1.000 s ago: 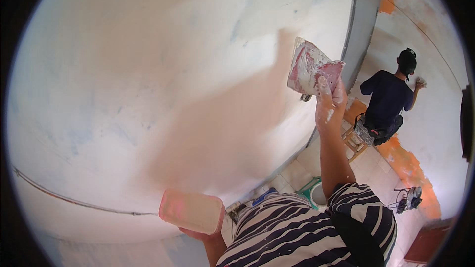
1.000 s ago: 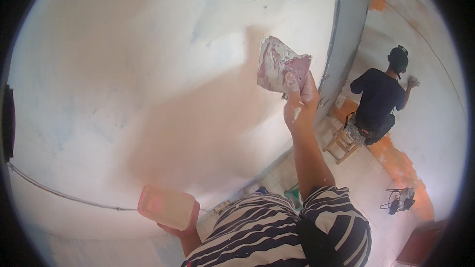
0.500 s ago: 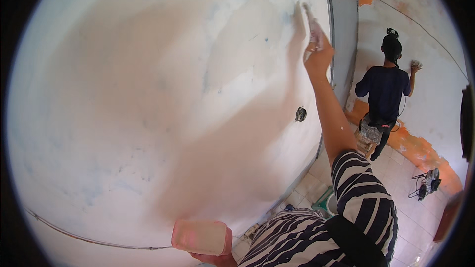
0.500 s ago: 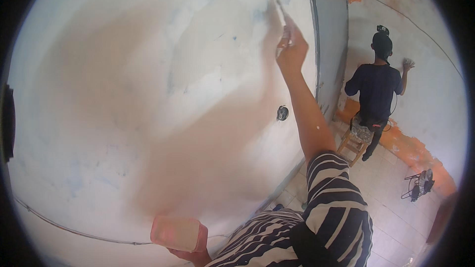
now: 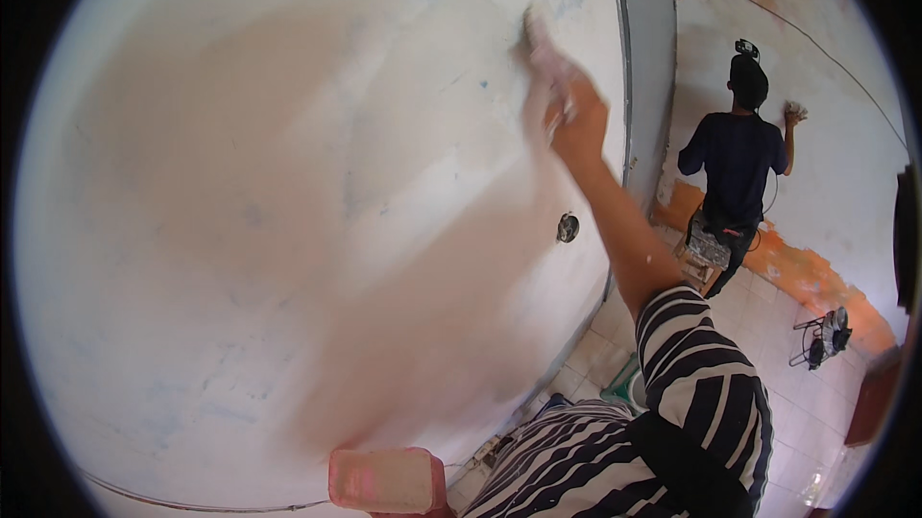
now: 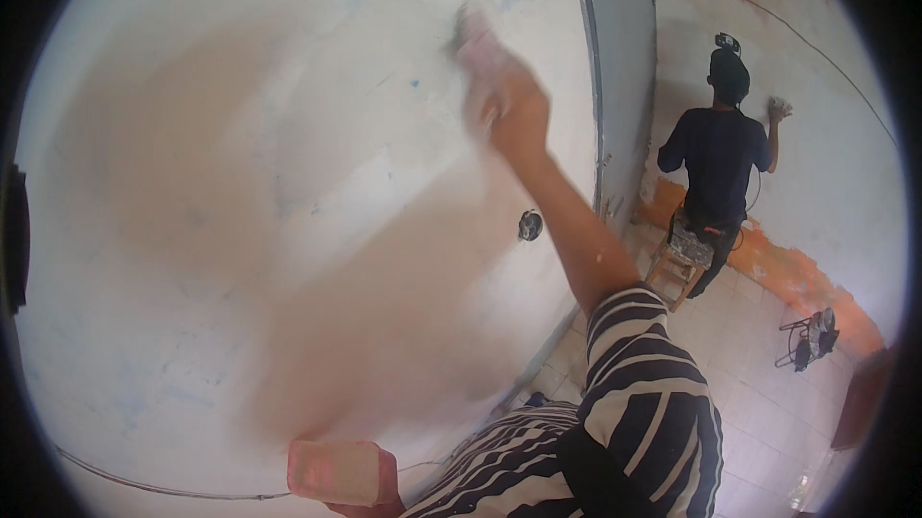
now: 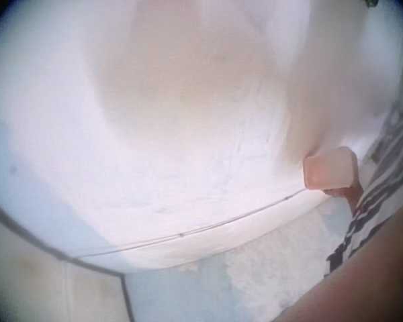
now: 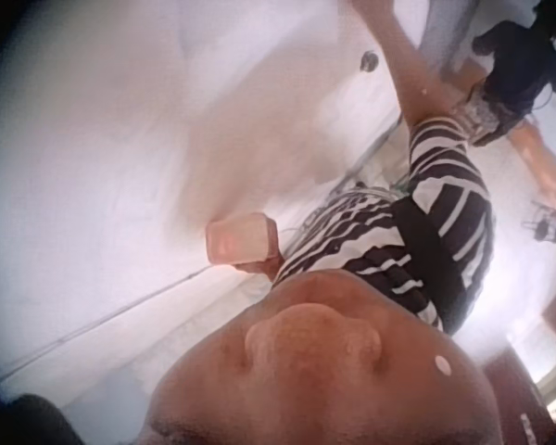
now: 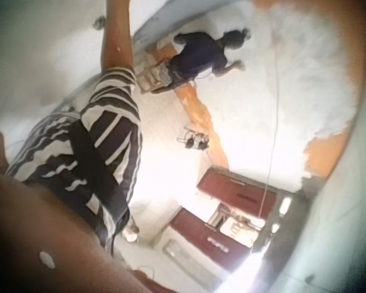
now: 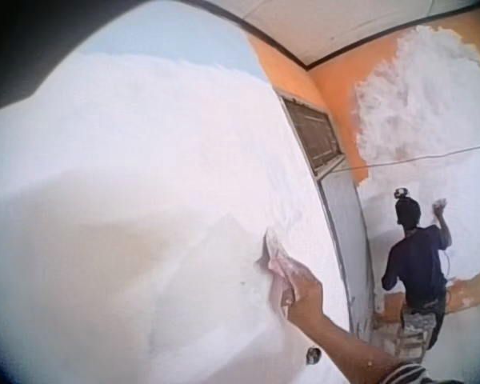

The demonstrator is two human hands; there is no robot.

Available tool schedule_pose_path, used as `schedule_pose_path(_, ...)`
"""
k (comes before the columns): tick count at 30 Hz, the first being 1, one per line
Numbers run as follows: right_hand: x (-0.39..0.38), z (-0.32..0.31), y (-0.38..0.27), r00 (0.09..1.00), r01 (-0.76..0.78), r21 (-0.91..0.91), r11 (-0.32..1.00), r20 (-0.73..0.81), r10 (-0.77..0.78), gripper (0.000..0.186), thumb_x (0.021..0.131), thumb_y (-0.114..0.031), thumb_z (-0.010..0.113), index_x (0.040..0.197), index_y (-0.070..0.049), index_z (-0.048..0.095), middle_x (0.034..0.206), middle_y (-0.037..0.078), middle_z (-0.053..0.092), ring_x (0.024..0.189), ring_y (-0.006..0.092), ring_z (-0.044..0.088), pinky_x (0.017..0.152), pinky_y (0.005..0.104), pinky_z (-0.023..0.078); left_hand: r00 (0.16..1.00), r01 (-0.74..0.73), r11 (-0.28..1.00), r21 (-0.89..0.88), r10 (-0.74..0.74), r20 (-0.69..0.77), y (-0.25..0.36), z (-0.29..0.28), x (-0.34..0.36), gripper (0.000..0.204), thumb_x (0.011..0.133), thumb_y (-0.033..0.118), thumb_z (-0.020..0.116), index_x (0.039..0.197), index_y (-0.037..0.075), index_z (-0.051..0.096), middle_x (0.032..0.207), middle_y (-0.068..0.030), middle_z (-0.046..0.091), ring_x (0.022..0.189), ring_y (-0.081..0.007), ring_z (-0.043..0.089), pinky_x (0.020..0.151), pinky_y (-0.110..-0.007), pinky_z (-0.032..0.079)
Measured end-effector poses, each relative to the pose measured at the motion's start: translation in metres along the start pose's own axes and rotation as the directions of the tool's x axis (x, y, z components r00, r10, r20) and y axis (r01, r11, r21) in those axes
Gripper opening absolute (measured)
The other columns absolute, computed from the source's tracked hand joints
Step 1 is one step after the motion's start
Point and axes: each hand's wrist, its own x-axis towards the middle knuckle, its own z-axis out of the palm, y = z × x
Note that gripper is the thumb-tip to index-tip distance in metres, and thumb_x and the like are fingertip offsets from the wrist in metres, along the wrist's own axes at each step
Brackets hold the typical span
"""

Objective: The person patches a wall by scooping material from a pink container onto a scraper and spreading it over a wall surface.

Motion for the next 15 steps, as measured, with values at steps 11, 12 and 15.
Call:
schedule_pose_path(11, 0.078, 0.006, 0.041, 0.973, 0.116, -0.137, 0.984, -0.184, -0.141, 0.038, 0.087, 0.010, 0.051, 0.123, 0.002, 0.063, 0.108, 0.019, 0.071, 0.090, 0.0220, 0.071, 0.076, 0.0297, 0.055, 0.982, -0.059, 0.952, 0.302, 0.110, -0.153, -0.042, 0.095, 0.045, 0.042, 0.089, 0.047, 0.058, 0.114, 0.013, 0.060, 0.095, -0.0040, 0.063, 0.083, -0.0230, 0.061, 0.072, -0.043, 0.052)
schedule_pose_path(12, 0.060, 0.019, 0.050, 0.982, 0.125, -0.046, 0.991, -0.136, -0.130, 0.043, 0.083, 0.009, 0.054, 0.124, -0.002, 0.064, 0.110, 0.020, 0.070, 0.090, 0.0262, 0.071, 0.074, 0.0324, 0.054, 0.988, 0.015, 0.995, -0.097, -0.030, -0.153, -0.041, 0.090, 0.044, 0.049, 0.091, 0.056, 0.055, 0.119, 0.015, 0.061, 0.099, -0.0047, 0.065, 0.088, -0.0252, 0.063, 0.076, -0.046, 0.055)
schedule_pose_path(15, -0.015, 0.041, 0.015, 0.861, 0.505, -0.026, 0.863, 0.088, -0.501, 0.044, 0.081, 0.000, 0.058, 0.125, -0.001, 0.063, 0.114, 0.022, 0.067, 0.100, 0.0409, 0.067, 0.088, 0.0380, 0.053, 0.774, -0.094, 0.865, 0.494, 0.375, -0.511, -0.047, 0.078, 0.047, 0.051, 0.090, 0.054, 0.057, 0.121, 0.014, 0.061, 0.102, -0.0067, 0.066, 0.091, -0.0266, 0.065, 0.080, -0.049, 0.055)
